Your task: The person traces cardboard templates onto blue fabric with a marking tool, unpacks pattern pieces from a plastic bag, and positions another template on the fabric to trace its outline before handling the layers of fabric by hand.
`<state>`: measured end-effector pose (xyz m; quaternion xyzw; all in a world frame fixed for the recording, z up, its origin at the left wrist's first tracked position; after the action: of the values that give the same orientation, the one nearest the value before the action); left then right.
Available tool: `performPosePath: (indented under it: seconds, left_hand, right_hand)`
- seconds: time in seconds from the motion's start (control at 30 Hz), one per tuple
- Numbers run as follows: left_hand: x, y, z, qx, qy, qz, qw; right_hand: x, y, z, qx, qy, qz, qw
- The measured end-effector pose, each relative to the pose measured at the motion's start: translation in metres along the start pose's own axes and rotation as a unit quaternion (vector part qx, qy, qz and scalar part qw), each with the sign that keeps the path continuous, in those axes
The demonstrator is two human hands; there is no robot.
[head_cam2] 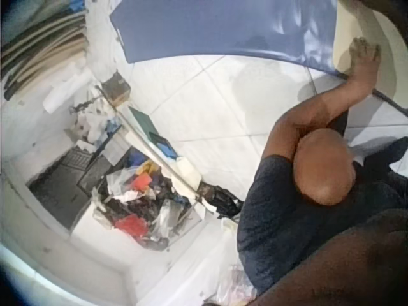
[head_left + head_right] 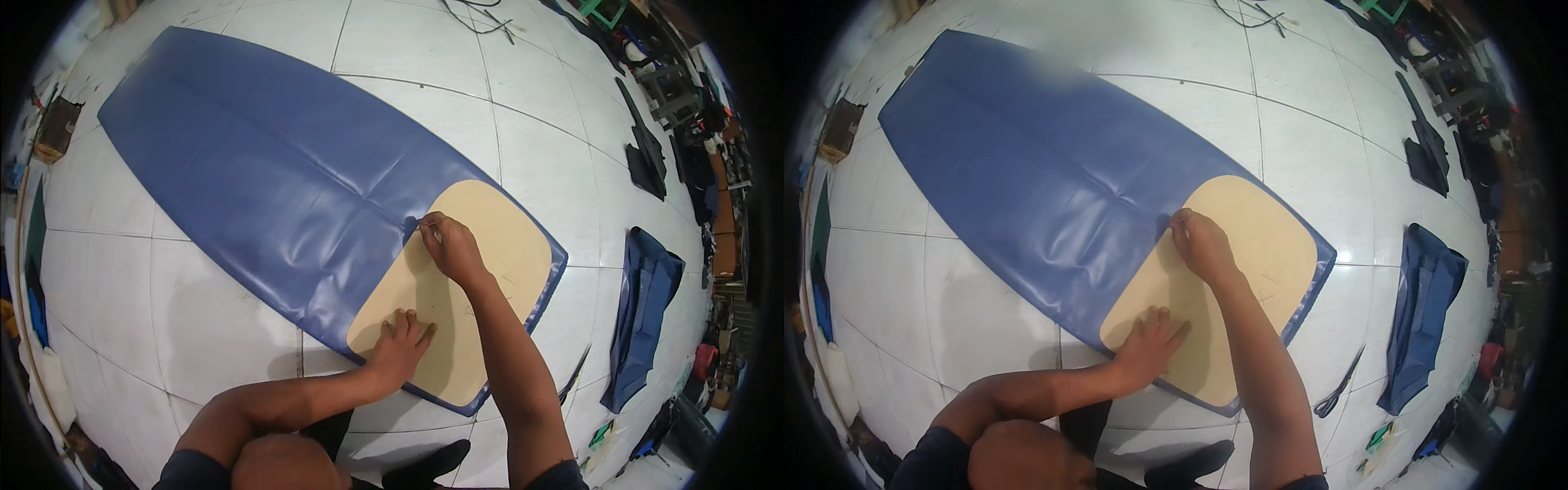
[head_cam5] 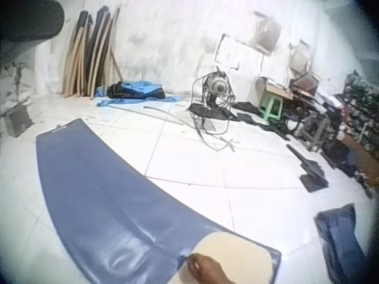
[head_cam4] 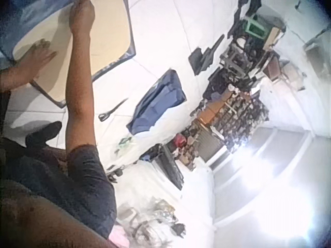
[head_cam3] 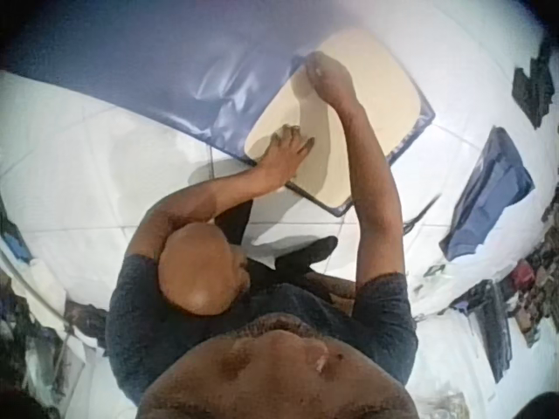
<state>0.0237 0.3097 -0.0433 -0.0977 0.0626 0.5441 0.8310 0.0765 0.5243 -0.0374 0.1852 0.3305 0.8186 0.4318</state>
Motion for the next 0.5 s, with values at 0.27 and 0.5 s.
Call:
performPosePath:
  seconds: [0.27, 0.5]
  left_hand:
    - [0.008, 0.004, 0.004, 0.005, 0.024, -0.015, 1.000]
    - [0.015, 0.003, 0.003, 0.022, 0.010, -0.025, 0.999]
  right_hand:
    - [0.026, -0.024, 0.021, 0.013, -0.025, -0.051, 0.998]
    - [0.042, -0.043, 0.030, -0.002, -0.068, -0.090, 0.994]
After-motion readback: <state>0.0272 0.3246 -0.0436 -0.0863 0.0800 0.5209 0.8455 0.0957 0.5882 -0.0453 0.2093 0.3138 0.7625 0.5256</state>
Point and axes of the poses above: each hand's wrist, its own x-axis towards the middle knuckle, its own z-axis out of the back of the hand, y = z × x, the point moved 3 cm from there along x, towards the middle knuckle, and after that the axes turned 3 degrees about x, right-handed, at the moved point
